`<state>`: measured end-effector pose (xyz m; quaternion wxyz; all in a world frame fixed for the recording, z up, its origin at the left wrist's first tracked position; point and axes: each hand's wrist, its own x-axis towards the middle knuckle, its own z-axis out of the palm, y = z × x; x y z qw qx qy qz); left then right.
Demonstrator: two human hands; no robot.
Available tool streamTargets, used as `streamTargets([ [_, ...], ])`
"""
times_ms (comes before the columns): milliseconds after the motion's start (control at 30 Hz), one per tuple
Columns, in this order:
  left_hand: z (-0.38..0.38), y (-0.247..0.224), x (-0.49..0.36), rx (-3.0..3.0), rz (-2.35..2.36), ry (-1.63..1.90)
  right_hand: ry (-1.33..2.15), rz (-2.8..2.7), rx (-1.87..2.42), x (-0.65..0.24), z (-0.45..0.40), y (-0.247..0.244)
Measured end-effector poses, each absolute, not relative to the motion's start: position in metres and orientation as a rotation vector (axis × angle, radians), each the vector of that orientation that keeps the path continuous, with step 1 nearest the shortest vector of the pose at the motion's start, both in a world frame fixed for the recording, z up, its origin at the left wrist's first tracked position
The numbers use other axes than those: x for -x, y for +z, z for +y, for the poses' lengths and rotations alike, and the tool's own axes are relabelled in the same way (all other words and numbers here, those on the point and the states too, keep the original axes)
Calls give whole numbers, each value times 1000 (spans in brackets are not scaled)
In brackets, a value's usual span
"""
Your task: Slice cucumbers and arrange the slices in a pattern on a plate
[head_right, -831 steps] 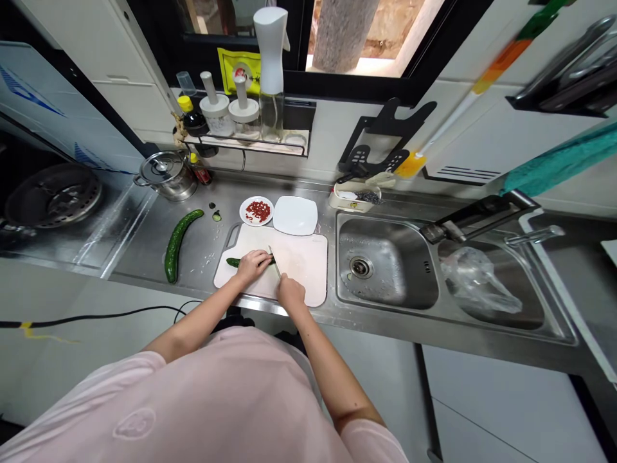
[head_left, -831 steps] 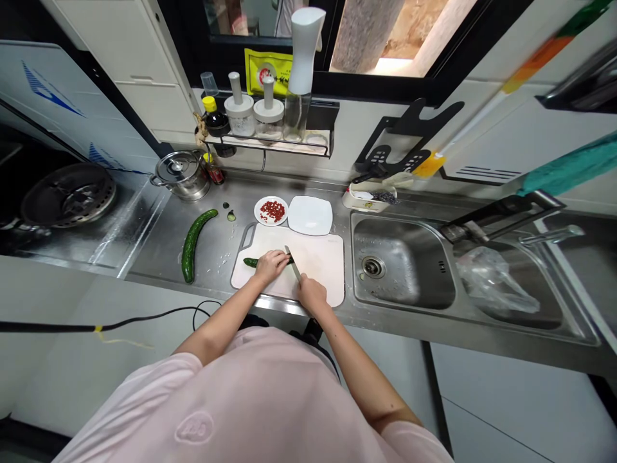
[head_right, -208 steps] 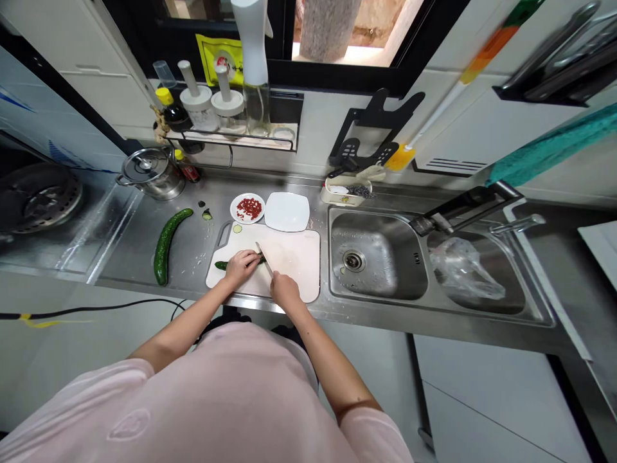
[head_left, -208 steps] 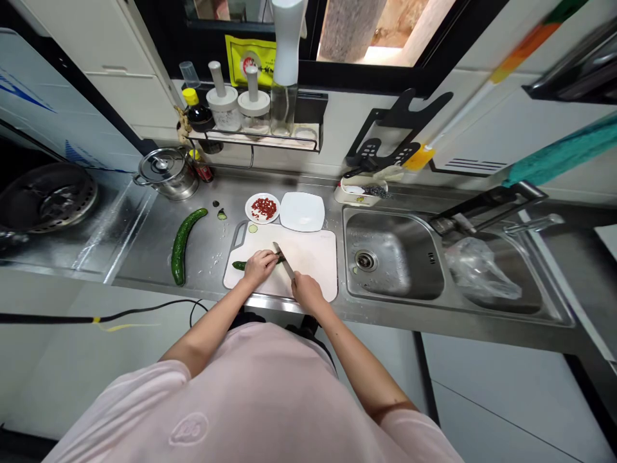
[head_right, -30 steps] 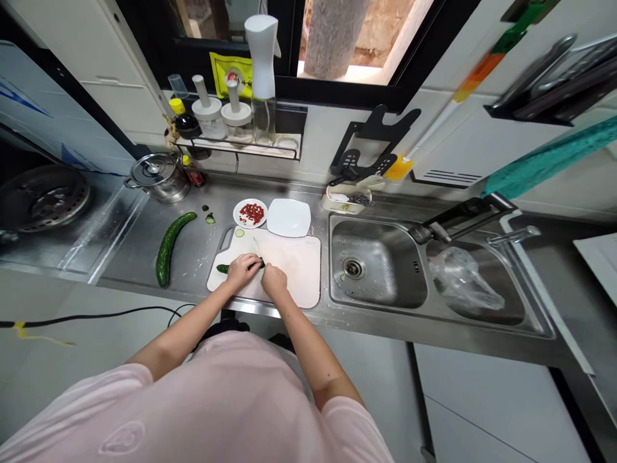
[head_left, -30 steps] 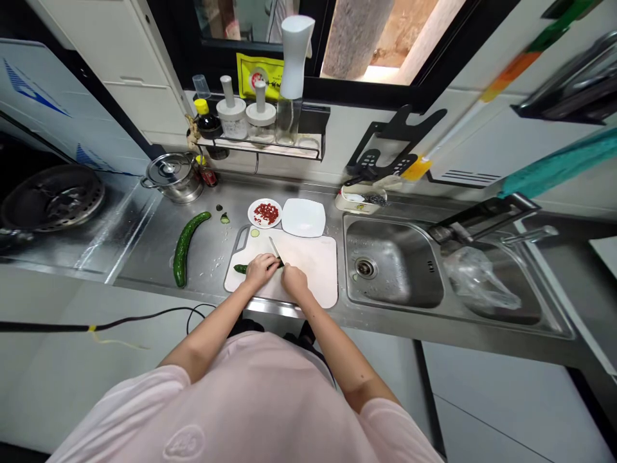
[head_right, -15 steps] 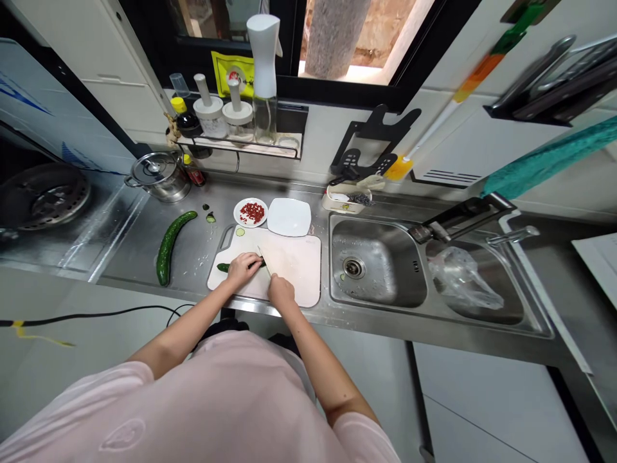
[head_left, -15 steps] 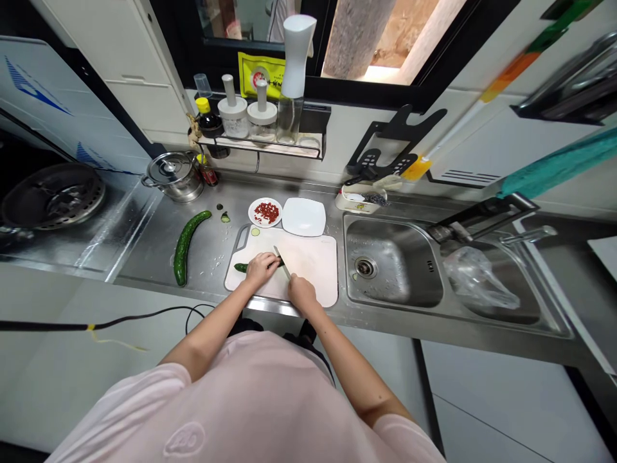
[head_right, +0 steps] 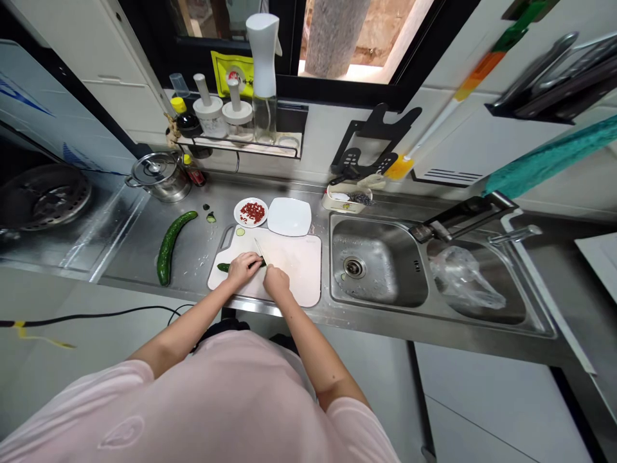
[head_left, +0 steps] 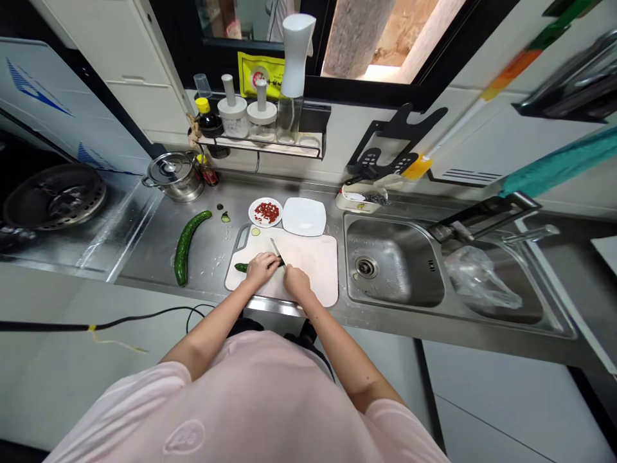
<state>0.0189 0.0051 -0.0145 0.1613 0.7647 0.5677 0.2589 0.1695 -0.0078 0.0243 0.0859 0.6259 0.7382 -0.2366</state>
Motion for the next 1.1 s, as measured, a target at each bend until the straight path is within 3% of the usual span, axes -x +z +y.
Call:
streamTargets([
  [633, 5, -9, -20, -2158, 1619, 727, -712, 2143, -1838, -189, -38, 26],
  [1100, 6, -11, -20, -2175, 1638, 718, -737, 2156, -1886, -167, -5, 28],
])
